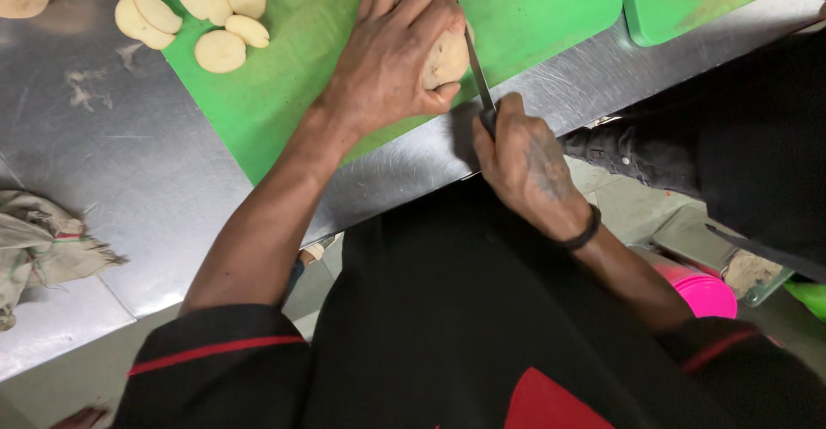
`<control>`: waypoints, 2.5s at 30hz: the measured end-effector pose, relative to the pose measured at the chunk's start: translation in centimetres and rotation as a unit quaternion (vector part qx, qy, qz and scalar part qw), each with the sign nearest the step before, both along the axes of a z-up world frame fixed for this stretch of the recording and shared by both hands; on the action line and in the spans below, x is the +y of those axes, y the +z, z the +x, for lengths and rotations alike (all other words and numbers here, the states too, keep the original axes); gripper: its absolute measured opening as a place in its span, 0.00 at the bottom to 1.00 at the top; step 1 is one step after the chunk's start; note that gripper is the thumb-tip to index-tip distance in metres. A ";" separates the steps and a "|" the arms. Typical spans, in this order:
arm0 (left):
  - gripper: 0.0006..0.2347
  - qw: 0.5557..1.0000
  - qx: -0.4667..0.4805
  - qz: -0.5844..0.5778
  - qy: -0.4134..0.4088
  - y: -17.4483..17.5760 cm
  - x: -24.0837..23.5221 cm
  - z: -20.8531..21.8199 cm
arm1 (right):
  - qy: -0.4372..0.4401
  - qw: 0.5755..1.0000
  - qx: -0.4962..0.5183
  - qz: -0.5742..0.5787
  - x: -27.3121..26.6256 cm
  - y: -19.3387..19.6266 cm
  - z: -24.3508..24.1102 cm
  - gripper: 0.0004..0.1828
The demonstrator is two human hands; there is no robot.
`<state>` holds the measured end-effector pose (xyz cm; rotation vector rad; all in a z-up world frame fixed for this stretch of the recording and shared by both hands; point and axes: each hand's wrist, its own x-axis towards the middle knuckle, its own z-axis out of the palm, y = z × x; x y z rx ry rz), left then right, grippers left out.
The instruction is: The person slices peeled potatoes into thin rounds using a knife on a green cutting board. Sliced pieces accumulate on the board while whole potatoes are arranged nearby. A coworker cores potatoes with a tool in the background.
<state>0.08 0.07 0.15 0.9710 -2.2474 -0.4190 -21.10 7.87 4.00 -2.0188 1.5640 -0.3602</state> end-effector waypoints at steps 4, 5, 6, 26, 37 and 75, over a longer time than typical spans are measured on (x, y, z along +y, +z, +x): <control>0.25 1.000 -0.002 -0.011 0.009 -0.2 0.2 0.0 | 0.010 1.000 -0.028 0.000 0.2 -0.8 -0.3 0.15; 0.25 1.000 -0.005 -0.010 0.012 -0.4 0.2 -0.1 | 0.010 1.000 -0.025 -0.008 0.1 -1.3 -0.5 0.15; 0.24 1.000 -0.007 -0.009 0.011 -0.6 0.3 -0.2 | 0.010 1.000 -0.022 -0.017 0.1 -1.8 -0.5 0.15; 0.29 0.927 -0.098 0.255 0.257 3.7 3.8 2.3 | -0.022 0.999 -0.012 0.033 2.1 -3.9 -3.0 0.18; 0.35 0.948 -0.084 0.144 0.269 3.9 5.5 2.2 | -0.007 1.000 -0.010 0.005 1.5 -1.6 -2.1 0.16; 0.23 0.999 0.019 -0.005 0.042 0.4 2.1 1.9 | 0.030 0.999 0.037 -0.011 3.3 3.6 1.2 0.15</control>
